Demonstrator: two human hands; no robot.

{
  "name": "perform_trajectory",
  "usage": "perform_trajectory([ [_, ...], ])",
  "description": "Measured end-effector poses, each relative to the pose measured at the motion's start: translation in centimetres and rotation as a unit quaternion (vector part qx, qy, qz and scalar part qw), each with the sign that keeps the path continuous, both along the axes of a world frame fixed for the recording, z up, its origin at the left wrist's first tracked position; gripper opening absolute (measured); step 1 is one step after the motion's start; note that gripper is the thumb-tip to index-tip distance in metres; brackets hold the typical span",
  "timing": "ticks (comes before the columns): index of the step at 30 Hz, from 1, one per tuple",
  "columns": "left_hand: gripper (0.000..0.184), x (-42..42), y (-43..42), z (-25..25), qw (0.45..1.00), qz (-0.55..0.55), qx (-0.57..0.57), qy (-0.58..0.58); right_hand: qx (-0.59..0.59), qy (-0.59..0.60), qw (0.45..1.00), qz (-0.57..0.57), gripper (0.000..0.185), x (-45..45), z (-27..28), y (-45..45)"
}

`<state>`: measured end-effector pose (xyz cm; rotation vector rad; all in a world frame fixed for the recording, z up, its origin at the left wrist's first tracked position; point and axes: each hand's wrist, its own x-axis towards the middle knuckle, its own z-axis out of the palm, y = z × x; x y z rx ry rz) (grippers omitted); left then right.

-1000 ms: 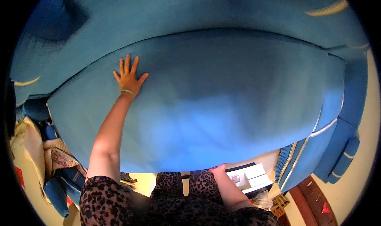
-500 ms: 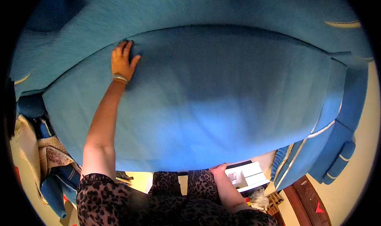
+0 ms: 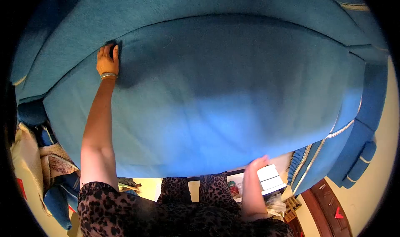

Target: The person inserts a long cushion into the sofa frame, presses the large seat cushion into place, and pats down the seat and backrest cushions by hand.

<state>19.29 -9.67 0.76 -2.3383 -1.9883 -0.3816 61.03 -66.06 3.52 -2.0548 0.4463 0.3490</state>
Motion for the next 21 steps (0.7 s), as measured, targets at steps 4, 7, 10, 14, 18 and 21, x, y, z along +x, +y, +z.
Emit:
perform_trajectory([
  [4, 0.045, -0.9, -0.6, 0.3, 0.999, 0.002, -0.024, 0.036, -0.070, -0.299, 0.846, 0.436, 0.036, 4.4, 4.7, 17.4],
  [7, 0.050, -1.5, -0.1, 0.0, 0.998, -0.002, -0.028, 0.049, -0.033, -0.363, 0.674, 0.643, 0.040, 2.8, 5.4, 32.8],
  [10, 0.056, -1.7, -0.2, -0.7, 0.995, 0.015, -0.065, 0.077, -0.087, -0.437, 0.534, 0.719, 0.049, 0.5, 3.0, 45.0],
  [14, 0.065, -1.1, 0.2, 0.8, 0.984, 0.041, -0.140, 0.098, -0.168, -0.511, 0.454, 0.710, 0.068, -0.3, -2.5, 50.9],
  [18, 0.070, -1.7, -0.4, 1.2, 0.978, 0.042, -0.185, 0.092, -0.259, -0.372, 0.475, 0.754, 0.080, -1.2, -1.3, 50.4],
  [21, 0.068, -1.9, -1.2, 2.1, 0.972, 0.036, -0.218, 0.077, -0.260, -0.318, 0.478, 0.777, 0.084, -0.7, 0.3, 50.0],
])
